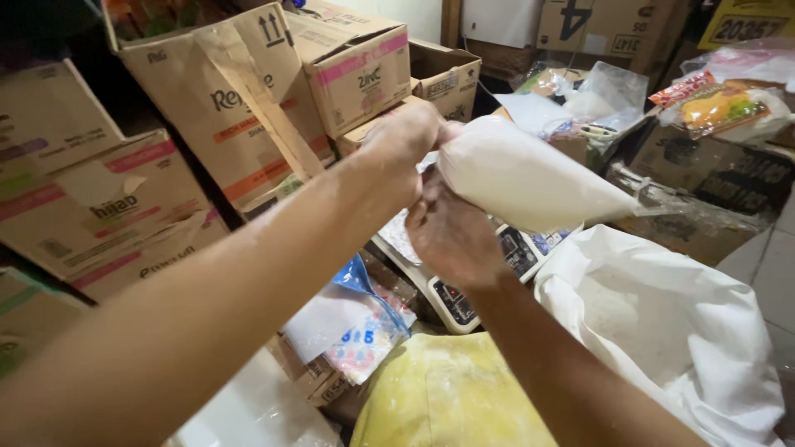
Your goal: The person scoops white powder from a large sack into small plastic bags using a blue scoop, weighs each bag on a digital scale, and ties the bags shut. The process is repeated multiple times in a cluttered storage area.
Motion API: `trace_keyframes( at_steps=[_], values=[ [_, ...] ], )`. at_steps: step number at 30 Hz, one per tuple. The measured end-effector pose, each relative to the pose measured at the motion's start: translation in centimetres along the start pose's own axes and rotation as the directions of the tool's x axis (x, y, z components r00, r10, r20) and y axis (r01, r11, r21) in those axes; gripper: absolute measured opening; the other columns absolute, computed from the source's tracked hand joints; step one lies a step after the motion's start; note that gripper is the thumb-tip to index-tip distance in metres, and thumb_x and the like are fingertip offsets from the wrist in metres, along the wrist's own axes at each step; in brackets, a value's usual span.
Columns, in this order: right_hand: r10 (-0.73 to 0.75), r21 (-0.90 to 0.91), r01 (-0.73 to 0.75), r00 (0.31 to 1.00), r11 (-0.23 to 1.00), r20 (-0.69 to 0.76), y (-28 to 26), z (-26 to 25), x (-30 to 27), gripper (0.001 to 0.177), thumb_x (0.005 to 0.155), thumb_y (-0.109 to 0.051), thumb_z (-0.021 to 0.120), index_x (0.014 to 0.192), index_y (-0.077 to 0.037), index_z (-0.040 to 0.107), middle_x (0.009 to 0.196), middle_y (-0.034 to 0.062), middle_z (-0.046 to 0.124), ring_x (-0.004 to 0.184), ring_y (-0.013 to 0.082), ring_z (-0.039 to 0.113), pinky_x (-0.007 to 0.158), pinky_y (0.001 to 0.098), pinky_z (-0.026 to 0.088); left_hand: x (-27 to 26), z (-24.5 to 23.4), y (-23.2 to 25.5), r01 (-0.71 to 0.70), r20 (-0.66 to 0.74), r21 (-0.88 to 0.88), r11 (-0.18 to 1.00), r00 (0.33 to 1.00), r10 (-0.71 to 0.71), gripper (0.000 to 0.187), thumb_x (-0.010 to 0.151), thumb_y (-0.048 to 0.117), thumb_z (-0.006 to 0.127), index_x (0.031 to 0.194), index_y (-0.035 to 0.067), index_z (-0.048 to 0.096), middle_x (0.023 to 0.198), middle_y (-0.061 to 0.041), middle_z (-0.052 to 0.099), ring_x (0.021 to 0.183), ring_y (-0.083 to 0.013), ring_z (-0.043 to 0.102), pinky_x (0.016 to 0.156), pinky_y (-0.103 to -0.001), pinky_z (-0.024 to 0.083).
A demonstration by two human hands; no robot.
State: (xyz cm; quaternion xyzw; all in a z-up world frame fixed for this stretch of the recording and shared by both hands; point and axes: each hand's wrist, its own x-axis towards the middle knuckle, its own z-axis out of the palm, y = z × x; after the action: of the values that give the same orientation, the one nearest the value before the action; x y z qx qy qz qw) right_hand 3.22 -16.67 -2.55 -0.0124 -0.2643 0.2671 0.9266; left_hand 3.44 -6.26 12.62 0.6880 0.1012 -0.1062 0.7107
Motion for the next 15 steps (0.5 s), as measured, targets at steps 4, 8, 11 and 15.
trace_keyframes(
  at_steps=[4, 8, 11, 15],
  values=[
    [-0.163, -0.424, -0.034, 0.893, 0.905, -0.419, 3.5, -0.4, 2.2, 0.023, 0.11, -0.019, 0.051, 0.125, -0.006, 0.062, 0.106, 0.0089, 0.064, 0.078, 0.0188, 0.061, 0.07, 0.0333, 0.049, 1.8, -1.5, -4.0, -0.11, -0.332, 0.086, 0.99, 0.934, 0.132, 0.02, 0.076, 0.012, 0.073, 0.091, -0.001, 0.076, 0.098, -0.012, 0.075, 0.087, -0.0242, 0.07, 0.07, -0.042, 0.059],
    [-0.475, -0.827, -0.282, 0.88, -0.487, -0.02, 3.6, 1.8, 1.1, 0.019, 0.104, -0.019, 0.053, 0.106, -0.007, 0.067, 0.094, 0.0085, 0.067, 0.082, 0.0226, 0.067, 0.079, 0.0391, 0.056, 1.3, -2.1, -6.3, -0.23, -0.419, 0.166, 0.959, 0.864, 0.28, 0.021, 0.078, 0.011, 0.074, 0.093, -0.001, 0.078, 0.091, -0.011, 0.077, 0.079, -0.0204, 0.071, 0.067, -0.036, 0.058],
    [-0.373, -0.712, -0.182, 0.92, -0.678, 0.12, 3.4, 4.4, 0.2, 0.018, 0.102, -0.017, 0.054, 0.099, -0.006, 0.068, 0.106, 0.0105, 0.061, 0.091, 0.0232, 0.062, 0.08, 0.0388, 0.054, -0.2, -3.4, -7.5, -0.348, -0.402, 0.167, 0.923, 0.83, 0.386, 0.021, 0.079, 0.011, 0.075, 0.094, -0.002, 0.08, 0.087, -0.011, 0.078, 0.073, -0.0176, 0.071, 0.065, -0.031, 0.057],
    [-0.227, -0.606, -0.059, 0.952, -0.793, 0.204, 2.1, 7.4, -1.1, 0.02, 0.103, -0.015, 0.054, 0.093, -0.004, 0.068, 0.116, 0.0106, 0.056, 0.1, 0.0218, 0.059, 0.083, 0.0369, 0.054, -2.1, -5.2, -7.8, -0.503, -0.042, -0.164, 0.849, 0.863, 0.503, 0.021, 0.082, 0.009, 0.076, 0.097, -0.005, 0.08, 0.083, -0.011, 0.079, 0.069, -0.0154, 0.072, 0.063, -0.026, 0.058]
  ],
)
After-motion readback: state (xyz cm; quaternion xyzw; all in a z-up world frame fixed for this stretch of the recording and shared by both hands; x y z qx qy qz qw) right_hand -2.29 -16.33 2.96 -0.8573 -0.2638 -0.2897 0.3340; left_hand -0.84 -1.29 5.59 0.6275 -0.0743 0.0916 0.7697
